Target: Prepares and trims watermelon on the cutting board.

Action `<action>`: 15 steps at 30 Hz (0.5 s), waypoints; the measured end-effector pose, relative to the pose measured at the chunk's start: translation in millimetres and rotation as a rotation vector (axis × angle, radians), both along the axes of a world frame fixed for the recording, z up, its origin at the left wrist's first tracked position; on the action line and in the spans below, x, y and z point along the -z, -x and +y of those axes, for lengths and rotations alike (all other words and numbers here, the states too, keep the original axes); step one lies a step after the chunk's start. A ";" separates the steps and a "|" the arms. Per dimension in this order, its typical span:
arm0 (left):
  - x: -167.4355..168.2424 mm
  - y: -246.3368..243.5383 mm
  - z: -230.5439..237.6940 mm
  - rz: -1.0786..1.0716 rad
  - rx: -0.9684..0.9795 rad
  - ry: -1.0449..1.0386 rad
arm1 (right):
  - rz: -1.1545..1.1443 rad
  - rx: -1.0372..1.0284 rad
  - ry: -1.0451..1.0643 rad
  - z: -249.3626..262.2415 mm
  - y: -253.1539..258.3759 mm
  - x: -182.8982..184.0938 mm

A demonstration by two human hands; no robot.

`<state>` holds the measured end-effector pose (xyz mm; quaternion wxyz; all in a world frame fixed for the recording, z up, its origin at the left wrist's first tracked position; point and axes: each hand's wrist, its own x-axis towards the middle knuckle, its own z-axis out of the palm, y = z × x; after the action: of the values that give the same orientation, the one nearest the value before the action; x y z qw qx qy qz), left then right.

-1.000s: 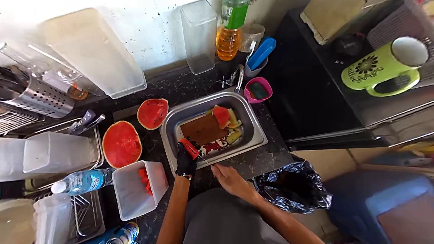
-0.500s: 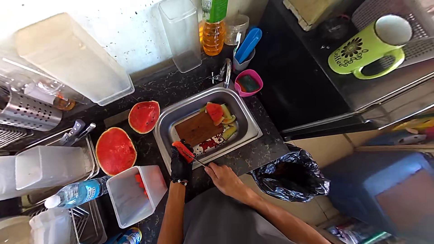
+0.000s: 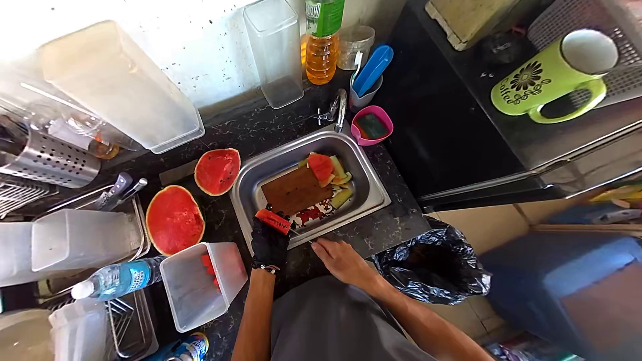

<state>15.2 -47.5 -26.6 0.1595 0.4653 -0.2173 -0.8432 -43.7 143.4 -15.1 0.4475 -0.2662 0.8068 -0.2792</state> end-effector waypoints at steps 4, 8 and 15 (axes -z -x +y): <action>71.7 -17.1 -6.5 0.327 0.015 0.089 | 0.025 -0.078 -0.099 -2.6 -3.4 -2.8; 17.7 -10.9 0.0 0.113 0.036 0.126 | 0.074 -0.077 -0.110 -3.4 -6.6 -6.6; -27.3 5.7 5.2 -0.077 0.060 0.262 | 0.132 -0.106 -0.206 -6.8 -3.7 -18.4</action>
<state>9.5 -42.3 0.7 0.1851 0.4658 -0.3454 -0.7934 -39.9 136.6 3.3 0.4327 -0.2789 0.8436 -0.1529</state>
